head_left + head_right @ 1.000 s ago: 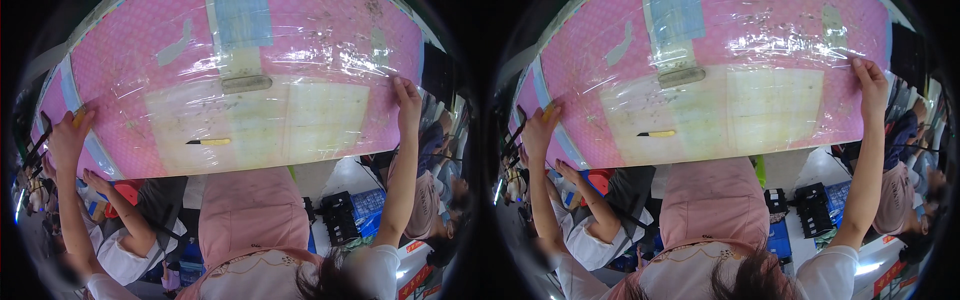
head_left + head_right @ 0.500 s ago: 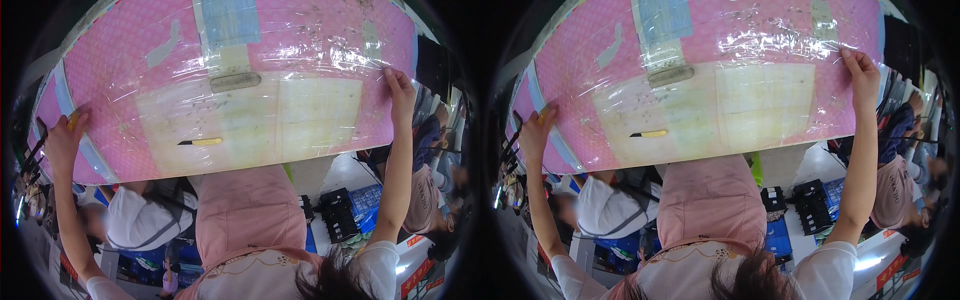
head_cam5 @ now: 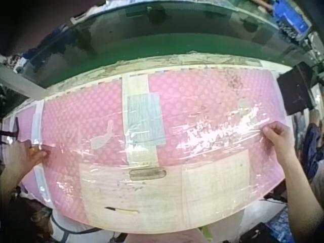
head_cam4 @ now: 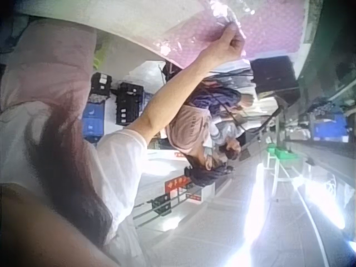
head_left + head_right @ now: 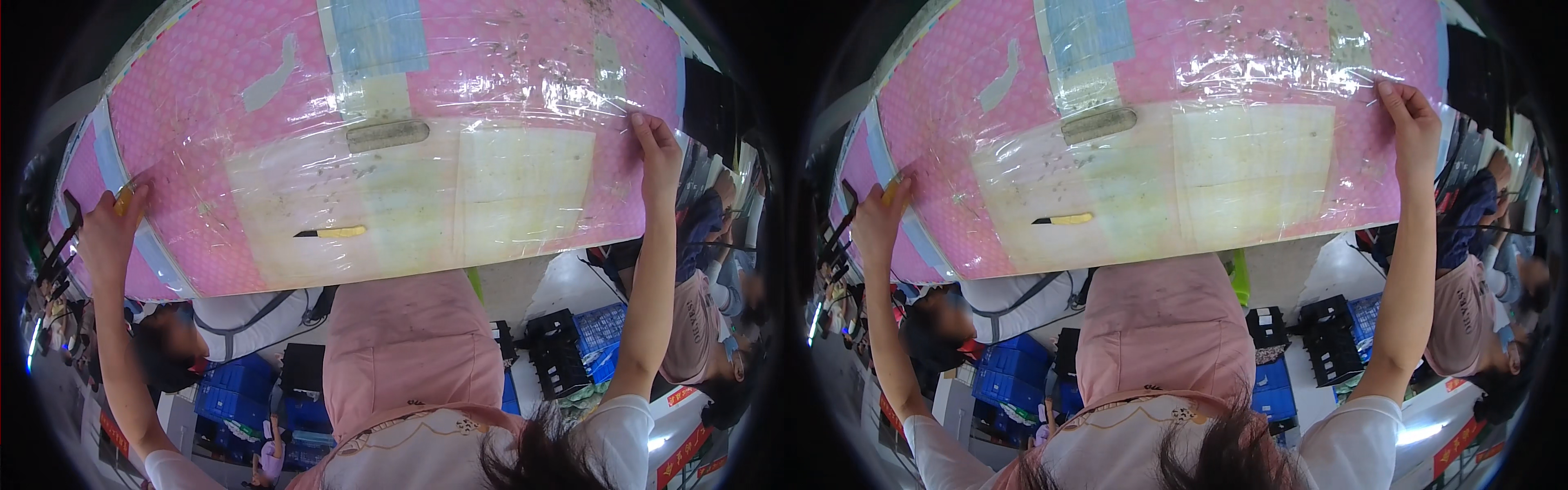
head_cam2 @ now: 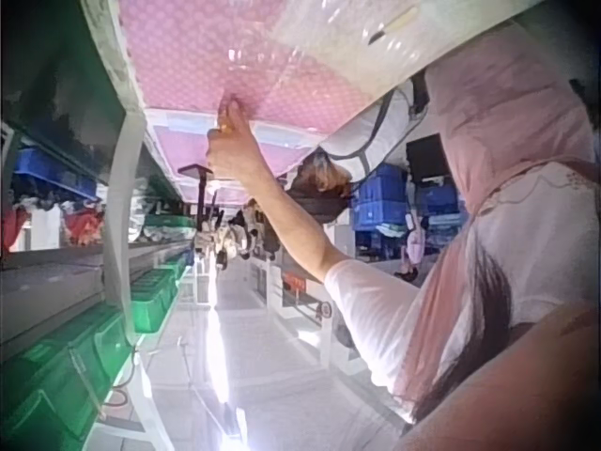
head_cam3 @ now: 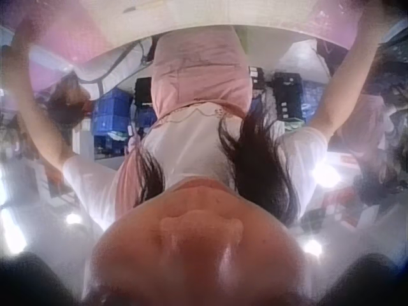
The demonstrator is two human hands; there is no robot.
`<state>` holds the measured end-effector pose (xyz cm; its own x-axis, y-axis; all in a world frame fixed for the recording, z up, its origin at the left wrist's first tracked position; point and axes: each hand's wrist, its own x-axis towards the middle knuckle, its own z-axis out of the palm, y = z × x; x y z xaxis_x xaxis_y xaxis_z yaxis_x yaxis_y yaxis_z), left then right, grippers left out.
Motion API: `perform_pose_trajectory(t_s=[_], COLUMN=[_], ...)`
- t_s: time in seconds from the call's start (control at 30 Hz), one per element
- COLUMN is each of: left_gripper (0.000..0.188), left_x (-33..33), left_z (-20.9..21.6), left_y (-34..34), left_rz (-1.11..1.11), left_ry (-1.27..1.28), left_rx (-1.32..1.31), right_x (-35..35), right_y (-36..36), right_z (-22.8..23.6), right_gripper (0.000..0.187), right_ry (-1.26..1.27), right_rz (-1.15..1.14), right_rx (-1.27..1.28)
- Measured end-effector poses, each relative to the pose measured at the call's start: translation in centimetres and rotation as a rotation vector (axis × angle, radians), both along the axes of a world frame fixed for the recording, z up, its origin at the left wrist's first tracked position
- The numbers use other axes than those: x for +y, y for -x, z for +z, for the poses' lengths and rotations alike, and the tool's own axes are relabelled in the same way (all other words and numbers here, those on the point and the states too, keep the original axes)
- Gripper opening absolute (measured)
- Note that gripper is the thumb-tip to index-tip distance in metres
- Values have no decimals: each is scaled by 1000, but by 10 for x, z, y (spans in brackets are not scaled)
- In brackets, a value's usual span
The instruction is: Applying a clear protective adhesive film to a large patterned surface and trimming the edges with a utility knife.
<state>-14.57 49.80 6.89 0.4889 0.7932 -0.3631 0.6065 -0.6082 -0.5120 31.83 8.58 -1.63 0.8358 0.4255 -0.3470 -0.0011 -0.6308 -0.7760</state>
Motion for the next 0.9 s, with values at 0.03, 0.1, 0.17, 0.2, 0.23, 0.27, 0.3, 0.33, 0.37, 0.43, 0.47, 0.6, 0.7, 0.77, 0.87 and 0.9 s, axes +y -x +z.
perform_pose_trajectory(t_s=[0.03, 0.1, 0.17, 0.2, 0.23, 0.27, 0.3, 0.33, 0.37, 0.43, 0.47, 0.6, 0.7, 0.77, 0.87, 0.9], left_gripper=[61, 62, 62, 62, 63, 63, 63, 63, 63, 64, 64, 65, 66, 67, 66, 66], left_x=[0, 0, 0, 0, 0, -1, -3, -3, -3, -3, -2, 4, 13, 19, 22, 17], left_z=[0, 0, -1, -2, -2, -2, -2, -1, -2, -2, -2, -5, -8, -8, -11, -9], left_y=[0, 0, -1, -1, -1, -2, -4, -5, -6, -7, -7, -4, 6, 17, 19, 10], left_rz=[14, 18, 30, 40, 50, 57, 63, 69, 77, 95, 98, 90, 97, 97, 80, 95], left_ry=[0, -1, -3, -4, -4, -7, -10, -14, -14, -13, -12, -19, -5, -10, -21, -13], left_rx=[2, 3, 7, 10, 13, 11, 9, 6, 12, 23, 29, 69, 56, 53, 53, 81], right_x=[1, 2, 1, 1, 1, 1, 1, 2, 3, 6, 7, 6, 4, 7, 10, 10], right_y=[1, 1, 1, 1, 1, 1, 1, 2, 4, 6, 7, 9, 7, 8, 11, 12], right_z=[1, 1, 0, 0, -1, -1, -1, -1, -1, 0, 1, -3, -9, -11, -12, -13], right_gripper=[19, 18, 18, 18, 18, 18, 19, 19, 19, 19, 19, 18, 20, 21, 22, 22], right_ry=[6, 17, 21, 23, 28, 34, 39, 36, 33, 30, 30, 27, 63, 55, 30, 27], right_rz=[0, 0, -8, -12, -13, -14, -15, -9, -4, 0, -1, -36, -27, -29, -48, -50], right_rx=[-5, -16, -19, -21, -24, -27, -31, -43, -55, -76, -85, -114, -189, -184, -176, -183])
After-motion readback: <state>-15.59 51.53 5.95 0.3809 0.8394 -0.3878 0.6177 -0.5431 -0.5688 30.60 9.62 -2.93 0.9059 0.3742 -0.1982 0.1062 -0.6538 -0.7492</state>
